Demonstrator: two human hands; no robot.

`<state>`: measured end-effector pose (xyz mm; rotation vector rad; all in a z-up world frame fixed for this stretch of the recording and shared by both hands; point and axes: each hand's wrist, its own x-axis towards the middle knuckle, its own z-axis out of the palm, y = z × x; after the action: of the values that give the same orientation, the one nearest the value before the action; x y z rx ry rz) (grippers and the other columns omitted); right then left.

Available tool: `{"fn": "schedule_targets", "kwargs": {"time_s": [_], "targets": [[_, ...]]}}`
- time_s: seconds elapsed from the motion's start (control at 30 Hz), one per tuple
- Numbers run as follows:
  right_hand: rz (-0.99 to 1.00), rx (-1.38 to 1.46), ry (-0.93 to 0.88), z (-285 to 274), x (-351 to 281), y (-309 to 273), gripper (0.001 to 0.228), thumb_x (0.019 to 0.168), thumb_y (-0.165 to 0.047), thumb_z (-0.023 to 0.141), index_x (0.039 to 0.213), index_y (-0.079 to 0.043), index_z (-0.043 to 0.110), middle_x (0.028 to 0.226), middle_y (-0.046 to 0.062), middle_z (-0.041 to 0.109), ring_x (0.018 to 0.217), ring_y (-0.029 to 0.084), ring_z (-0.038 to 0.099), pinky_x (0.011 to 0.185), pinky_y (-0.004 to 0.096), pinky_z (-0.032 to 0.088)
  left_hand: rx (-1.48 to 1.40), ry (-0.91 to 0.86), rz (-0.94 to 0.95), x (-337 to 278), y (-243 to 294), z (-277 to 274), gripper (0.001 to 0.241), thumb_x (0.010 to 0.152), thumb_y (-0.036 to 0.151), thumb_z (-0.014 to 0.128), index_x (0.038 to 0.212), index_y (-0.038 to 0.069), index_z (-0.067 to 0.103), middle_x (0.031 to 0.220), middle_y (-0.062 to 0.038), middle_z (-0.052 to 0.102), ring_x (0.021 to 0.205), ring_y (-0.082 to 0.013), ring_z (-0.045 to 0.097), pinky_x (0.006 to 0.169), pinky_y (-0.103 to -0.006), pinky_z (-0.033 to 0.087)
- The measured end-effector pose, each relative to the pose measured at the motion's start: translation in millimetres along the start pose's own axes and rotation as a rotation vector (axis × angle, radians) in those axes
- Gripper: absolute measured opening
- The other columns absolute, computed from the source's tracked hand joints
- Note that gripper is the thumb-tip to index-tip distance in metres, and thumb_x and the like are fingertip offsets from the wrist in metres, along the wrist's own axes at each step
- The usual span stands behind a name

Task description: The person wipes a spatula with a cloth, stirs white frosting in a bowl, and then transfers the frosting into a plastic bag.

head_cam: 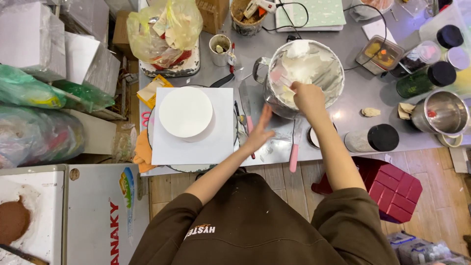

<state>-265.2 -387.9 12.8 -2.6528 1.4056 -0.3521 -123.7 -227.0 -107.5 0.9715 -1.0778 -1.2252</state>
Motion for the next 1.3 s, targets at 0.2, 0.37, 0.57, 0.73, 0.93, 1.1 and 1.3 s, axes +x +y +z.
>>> {"fn": "schedule_targets", "kwargs": {"time_s": [0.2, 0.37, 0.57, 0.73, 0.93, 1.1, 1.3], "targets": [[0.049, 0.015, -0.078, -68.7, -29.7, 4.7, 0.02, 0.091, -0.018, 0.068, 0.109, -0.022, 0.077, 0.09, 0.013, 0.076, 0.084, 0.037, 0.071, 0.072, 0.047, 0.054, 0.111, 0.422, 0.071, 73.2, -37.5, -49.1, 0.083, 0.092, 0.005, 0.055, 0.165, 0.008, 0.017, 0.172, -0.018, 0.022, 0.158, -0.0333, 0.027, 0.125, -0.0391, 0.026], [-0.095, -0.011, 0.066, -34.3, -25.6, -16.7, 0.023, 0.09, -0.013, 0.069, 0.112, -0.017, 0.075, 0.083, 0.013, 0.072, 0.073, 0.034, 0.069, 0.065, 0.047, 0.053, 0.194, 0.473, 0.024, 165.6, -43.5, -76.6, 0.067, 0.107, 0.029, 0.049, 0.163, 0.005, 0.02, 0.169, -0.016, 0.024, 0.157, -0.0336, 0.024, 0.125, -0.039, 0.021], [-0.121, 0.013, 0.218, 10.8, -8.5, -21.0, 0.027, 0.086, -0.009, 0.068, 0.113, -0.011, 0.073, 0.083, 0.02, 0.067, 0.069, 0.04, 0.067, 0.061, 0.05, 0.053, 0.618, 0.55, 0.054, 189.7, -47.7, -99.2, 0.045, 0.108, 0.037, 0.045, 0.147, 0.016, 0.054, 0.148, -0.013, 0.051, 0.138, -0.0325, 0.046, 0.118, -0.0394, 0.033], [-0.108, -0.055, 0.149, 3.6, -16.9, -43.2, 0.027, 0.081, -0.004, 0.065, 0.107, -0.009, 0.072, 0.084, 0.021, 0.066, 0.07, 0.041, 0.068, 0.062, 0.05, 0.054, 0.8, 0.553, 0.16, 171.9, -42.6, -97.9, 0.032, 0.108, 0.035, 0.047, 0.122, 0.016, 0.068, 0.116, -0.01, 0.066, 0.11, -0.0309, 0.06, 0.099, -0.0407, 0.045], [-0.124, -0.018, 0.14, 2.0, -21.3, -42.2, 0.03, 0.079, -0.003, 0.065, 0.108, -0.008, 0.071, 0.082, 0.022, 0.065, 0.069, 0.042, 0.068, 0.063, 0.051, 0.055, 0.383, 0.416, -0.013, 142.5, -5.7, -64.7, 0.036, 0.106, 0.039, 0.048, 0.114, 0.01, 0.068, 0.079, -0.006, 0.06, 0.077, -0.0158, 0.058, 0.074, -0.0301, 0.047], [-0.055, -0.055, 0.112, 23.9, -2.5, -34.1, 0.02, 0.082, -0.005, 0.067, 0.101, -0.007, 0.069, 0.085, 0.022, 0.066, 0.072, 0.042, 0.068, 0.063, 0.05, 0.054, 0.349, 0.346, -0.064, 130.6, 13.6, -56.0, 0.041, 0.105, 0.043, 0.053, 0.091, 0.005, 0.061, 0.071, 0.0, 0.052, 0.069, -0.0086, 0.047, 0.063, -0.0274, 0.043], [-0.056, -0.034, 0.222, 47.1, 22.9, -2.0, 0.031, 0.083, -0.003, 0.065, 0.111, -0.01, 0.074, 0.082, 0.022, 0.066, 0.074, 0.042, 0.068, 0.065, 0.05, 0.055, 0.329, 0.309, -0.095, 127.6, 6.1, -61.9, 0.041, 0.105, 0.044, 0.054, 0.087, 0.006, 0.057, 0.07, 0.001, 0.048, 0.068, -0.0081, 0.044, 0.062, -0.0267, 0.041]]}}
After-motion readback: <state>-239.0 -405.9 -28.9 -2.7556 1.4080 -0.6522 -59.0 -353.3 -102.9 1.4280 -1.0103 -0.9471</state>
